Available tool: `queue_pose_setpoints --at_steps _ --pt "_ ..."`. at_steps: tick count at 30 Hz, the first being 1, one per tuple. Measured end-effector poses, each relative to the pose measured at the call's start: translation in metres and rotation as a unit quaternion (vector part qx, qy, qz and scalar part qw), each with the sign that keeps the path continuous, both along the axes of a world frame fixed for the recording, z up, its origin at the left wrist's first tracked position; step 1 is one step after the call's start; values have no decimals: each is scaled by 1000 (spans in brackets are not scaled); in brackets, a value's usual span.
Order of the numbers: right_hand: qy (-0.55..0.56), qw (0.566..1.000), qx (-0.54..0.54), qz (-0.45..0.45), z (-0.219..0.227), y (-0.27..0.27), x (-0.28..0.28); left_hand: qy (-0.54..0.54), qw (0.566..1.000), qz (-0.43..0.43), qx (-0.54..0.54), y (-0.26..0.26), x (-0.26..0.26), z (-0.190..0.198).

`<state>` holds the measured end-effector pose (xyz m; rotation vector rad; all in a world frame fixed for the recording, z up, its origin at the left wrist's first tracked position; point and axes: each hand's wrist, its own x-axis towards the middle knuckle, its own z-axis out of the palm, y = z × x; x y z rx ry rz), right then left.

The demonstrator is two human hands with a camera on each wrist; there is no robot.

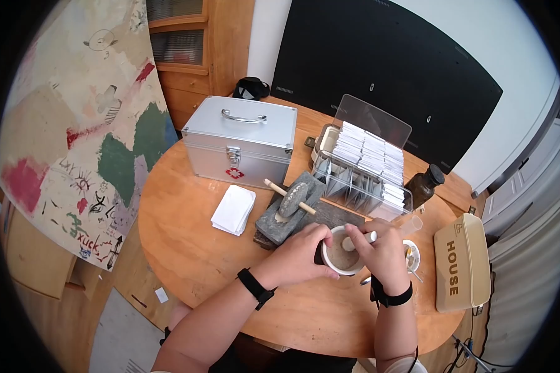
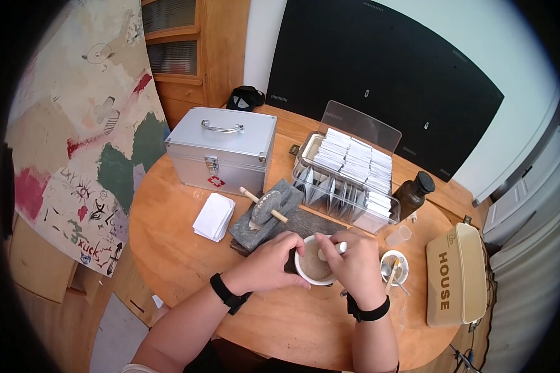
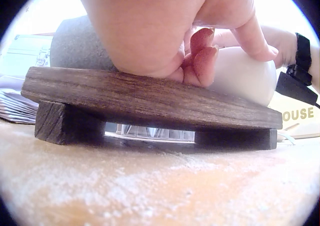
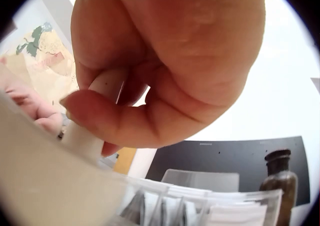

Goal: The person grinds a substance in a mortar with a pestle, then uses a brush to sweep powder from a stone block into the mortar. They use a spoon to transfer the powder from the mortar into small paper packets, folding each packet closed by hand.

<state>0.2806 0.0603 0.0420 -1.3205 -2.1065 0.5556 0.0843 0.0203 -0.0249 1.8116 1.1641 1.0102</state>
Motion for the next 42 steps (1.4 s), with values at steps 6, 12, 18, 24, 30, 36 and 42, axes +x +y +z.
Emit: queue_pose_setpoints --at_steps 6,12,18,24,30,36,42 --pt "26 991 -90 95 12 -6 2 -1 1000 6 18 1 1 -3" --pt "58 993 60 83 -2 2 2 2 1000 4 9 0 1 -2" --pt "26 992 -88 87 7 0 11 3 1000 3 14 1 0 -1" --pt "38 997 31 63 -2 0 -1 4 1000 8 17 1 2 -5" --pt "35 987 -80 136 8 -1 7 1 1000 4 10 1 0 -3" --pt "52 988 74 127 0 2 1 0 1000 6 20 2 2 -5" --pt "24 989 -88 117 9 -1 11 1 1000 -1 6 0 0 -2"
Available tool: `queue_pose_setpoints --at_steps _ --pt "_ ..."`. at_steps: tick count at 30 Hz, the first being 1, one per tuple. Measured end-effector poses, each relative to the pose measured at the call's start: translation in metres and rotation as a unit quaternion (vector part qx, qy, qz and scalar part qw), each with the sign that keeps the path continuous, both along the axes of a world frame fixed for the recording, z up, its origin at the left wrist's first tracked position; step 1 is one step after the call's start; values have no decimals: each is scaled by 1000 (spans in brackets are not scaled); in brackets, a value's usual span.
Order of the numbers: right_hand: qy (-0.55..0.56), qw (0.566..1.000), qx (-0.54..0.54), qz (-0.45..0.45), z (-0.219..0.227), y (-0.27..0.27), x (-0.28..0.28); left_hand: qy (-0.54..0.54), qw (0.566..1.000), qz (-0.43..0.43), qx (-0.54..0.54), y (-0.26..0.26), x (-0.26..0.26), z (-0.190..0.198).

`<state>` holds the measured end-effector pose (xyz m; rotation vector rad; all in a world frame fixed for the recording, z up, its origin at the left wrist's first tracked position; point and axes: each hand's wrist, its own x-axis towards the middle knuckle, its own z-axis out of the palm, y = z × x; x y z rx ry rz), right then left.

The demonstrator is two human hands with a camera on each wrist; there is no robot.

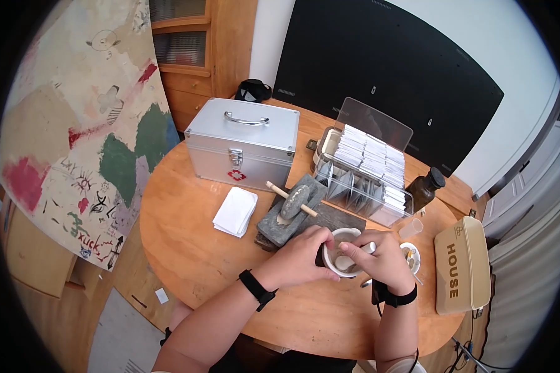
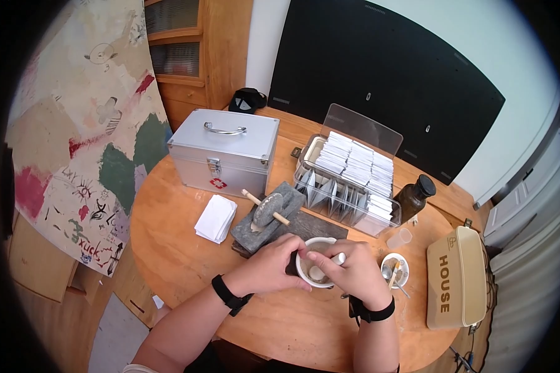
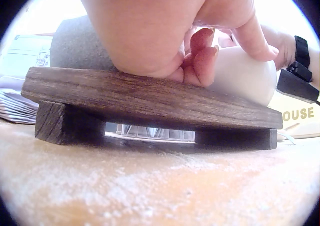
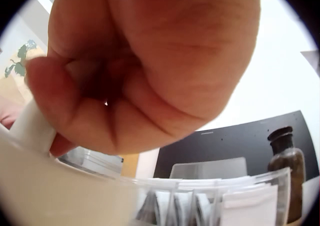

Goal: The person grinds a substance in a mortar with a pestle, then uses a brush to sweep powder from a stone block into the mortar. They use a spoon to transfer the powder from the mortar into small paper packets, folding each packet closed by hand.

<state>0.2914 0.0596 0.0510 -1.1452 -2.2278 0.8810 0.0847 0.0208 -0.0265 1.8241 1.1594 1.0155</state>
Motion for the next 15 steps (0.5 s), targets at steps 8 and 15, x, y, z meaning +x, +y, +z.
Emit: queue_pose_setpoints --at_steps 8,15 --pt "25 990 139 -5 -12 2 -10 10 1000 0 5 1 0 1" --pt "-39 998 42 -39 2 -3 -3 3 1000 -7 -4 0 -1 1"
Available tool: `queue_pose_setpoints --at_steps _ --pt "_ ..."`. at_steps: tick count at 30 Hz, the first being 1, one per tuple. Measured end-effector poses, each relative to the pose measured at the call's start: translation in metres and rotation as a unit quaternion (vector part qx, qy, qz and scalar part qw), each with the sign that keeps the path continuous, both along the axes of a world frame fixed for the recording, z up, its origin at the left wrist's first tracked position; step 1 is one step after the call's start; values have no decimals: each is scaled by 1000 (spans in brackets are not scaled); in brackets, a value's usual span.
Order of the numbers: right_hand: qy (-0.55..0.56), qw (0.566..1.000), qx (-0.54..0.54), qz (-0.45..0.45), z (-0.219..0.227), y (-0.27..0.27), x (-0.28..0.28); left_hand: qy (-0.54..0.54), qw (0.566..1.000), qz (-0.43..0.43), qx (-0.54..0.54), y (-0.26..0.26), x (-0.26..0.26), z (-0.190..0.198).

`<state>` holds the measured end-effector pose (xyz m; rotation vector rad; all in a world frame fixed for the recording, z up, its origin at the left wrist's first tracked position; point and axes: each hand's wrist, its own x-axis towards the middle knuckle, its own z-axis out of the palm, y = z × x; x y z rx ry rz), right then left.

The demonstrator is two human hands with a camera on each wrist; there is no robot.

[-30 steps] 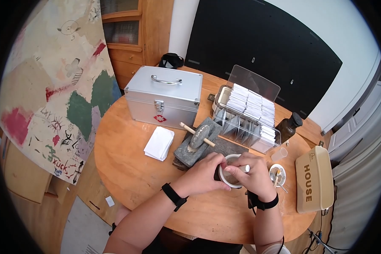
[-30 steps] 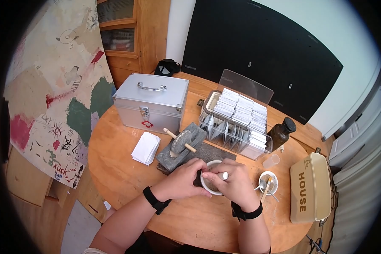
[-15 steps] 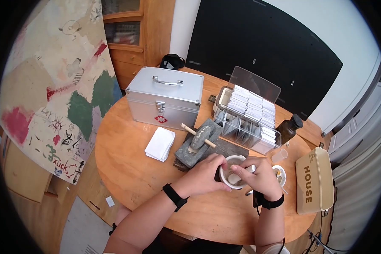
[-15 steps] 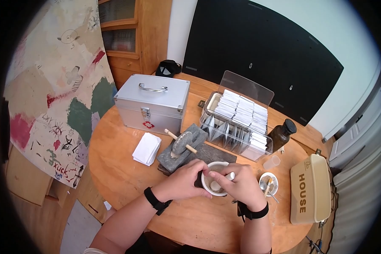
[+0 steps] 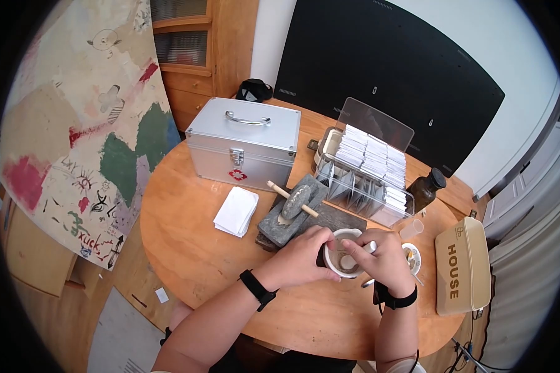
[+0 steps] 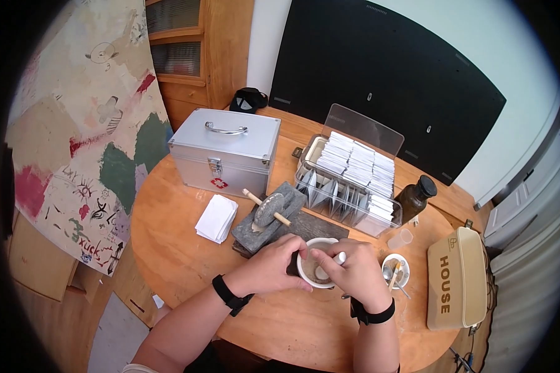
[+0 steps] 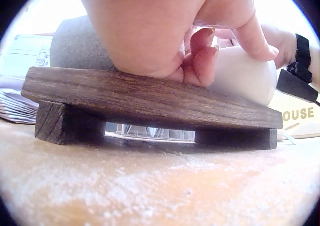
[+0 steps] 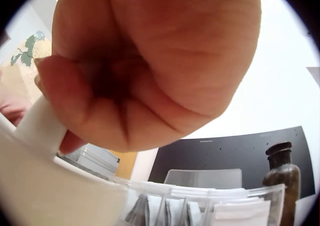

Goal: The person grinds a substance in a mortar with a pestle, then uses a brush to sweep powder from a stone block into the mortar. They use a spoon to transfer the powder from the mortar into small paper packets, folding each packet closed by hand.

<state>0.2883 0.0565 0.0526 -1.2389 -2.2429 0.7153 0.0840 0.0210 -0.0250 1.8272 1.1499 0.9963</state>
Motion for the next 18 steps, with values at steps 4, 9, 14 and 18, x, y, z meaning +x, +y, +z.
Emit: queue_pose_setpoints --at_steps 4,9,14,18 --pt "0 997 56 -53 -6 4 -2 4 1000 -1 -8 -1 0 3" --pt "37 993 78 81 -4 -3 -10 7 1000 3 6 0 0 0" --pt "17 999 13 32 0 0 -2 0 1000 2 3 0 1 0" --pt "19 997 64 -39 -5 3 -1 -7 1000 6 -9 -1 0 1"
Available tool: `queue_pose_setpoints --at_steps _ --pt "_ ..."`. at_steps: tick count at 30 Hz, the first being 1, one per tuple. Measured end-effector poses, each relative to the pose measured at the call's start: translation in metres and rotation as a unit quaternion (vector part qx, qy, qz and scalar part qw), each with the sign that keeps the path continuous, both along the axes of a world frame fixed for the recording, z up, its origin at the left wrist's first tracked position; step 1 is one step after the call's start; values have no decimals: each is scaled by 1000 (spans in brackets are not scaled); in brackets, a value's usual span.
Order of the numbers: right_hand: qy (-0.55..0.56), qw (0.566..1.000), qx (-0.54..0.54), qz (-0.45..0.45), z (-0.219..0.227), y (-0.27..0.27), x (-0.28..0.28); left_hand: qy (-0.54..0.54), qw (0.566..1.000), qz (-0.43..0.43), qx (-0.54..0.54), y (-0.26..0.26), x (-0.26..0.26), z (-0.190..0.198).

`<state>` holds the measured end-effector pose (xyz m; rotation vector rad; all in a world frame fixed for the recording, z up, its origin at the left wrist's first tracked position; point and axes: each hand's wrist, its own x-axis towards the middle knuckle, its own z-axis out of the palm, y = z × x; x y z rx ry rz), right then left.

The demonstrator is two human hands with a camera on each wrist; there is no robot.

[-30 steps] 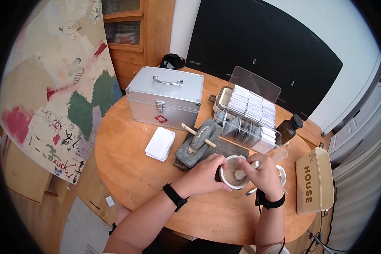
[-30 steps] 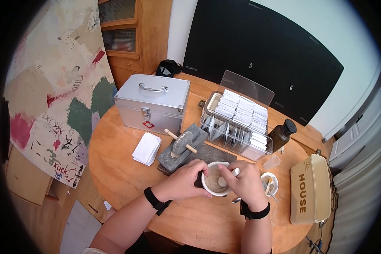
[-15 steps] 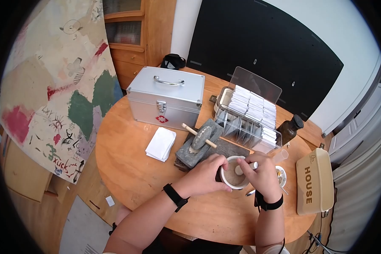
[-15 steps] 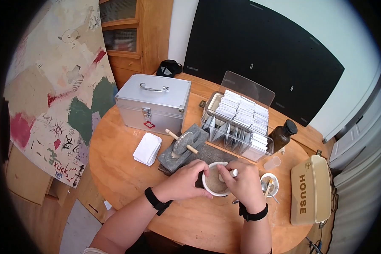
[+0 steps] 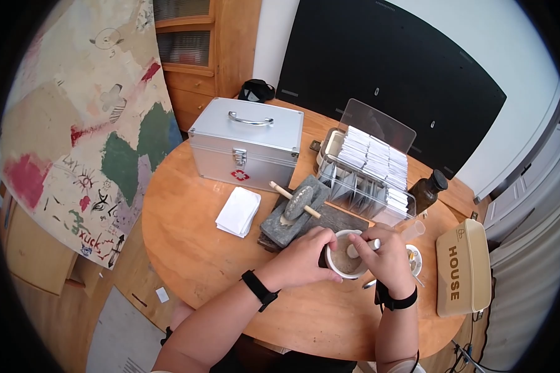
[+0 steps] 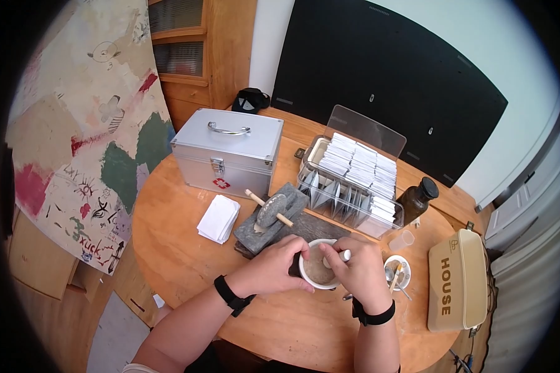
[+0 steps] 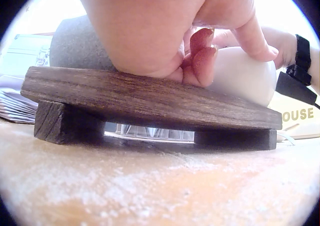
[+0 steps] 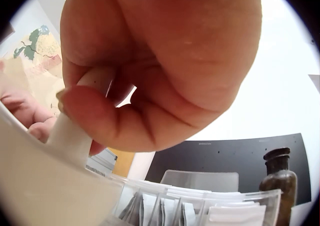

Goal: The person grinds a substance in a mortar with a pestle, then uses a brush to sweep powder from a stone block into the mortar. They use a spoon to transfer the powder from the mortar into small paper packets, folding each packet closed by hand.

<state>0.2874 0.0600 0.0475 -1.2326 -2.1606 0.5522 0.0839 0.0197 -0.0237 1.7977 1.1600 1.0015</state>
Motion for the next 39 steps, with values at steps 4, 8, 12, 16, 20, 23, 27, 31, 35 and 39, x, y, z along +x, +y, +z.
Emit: queue_pose_setpoints --at_steps 4,8,12,16,20,23,27,31,35,39 --pt "10 997 54 57 1 -4 -7 9 1000 1 9 0 1 1" --pt "5 996 -40 78 5 -8 -7 5 1000 -1 16 1 1 -2" --pt "-12 999 -6 30 -6 0 2 2 1000 2 5 0 1 -1" --pt "13 998 47 34 -5 -1 -6 2 1000 2 19 1 1 -5" --pt "28 994 31 98 -2 -5 -11 8 999 10 32 2 2 -6" --pt "19 995 -17 101 -1 -6 -8 12 1000 4 17 2 2 -5" --pt "-16 999 -37 29 1 -3 -1 4 1000 4 10 1 1 -3" --pt "-8 1000 -1 -27 -4 0 -2 6 1000 -3 -8 0 0 2" --pt "14 998 47 38 -1 -5 -11 4 1000 1 11 1 1 -3" --pt "16 997 23 71 -3 -5 -11 14 1000 10 20 1 2 -4"
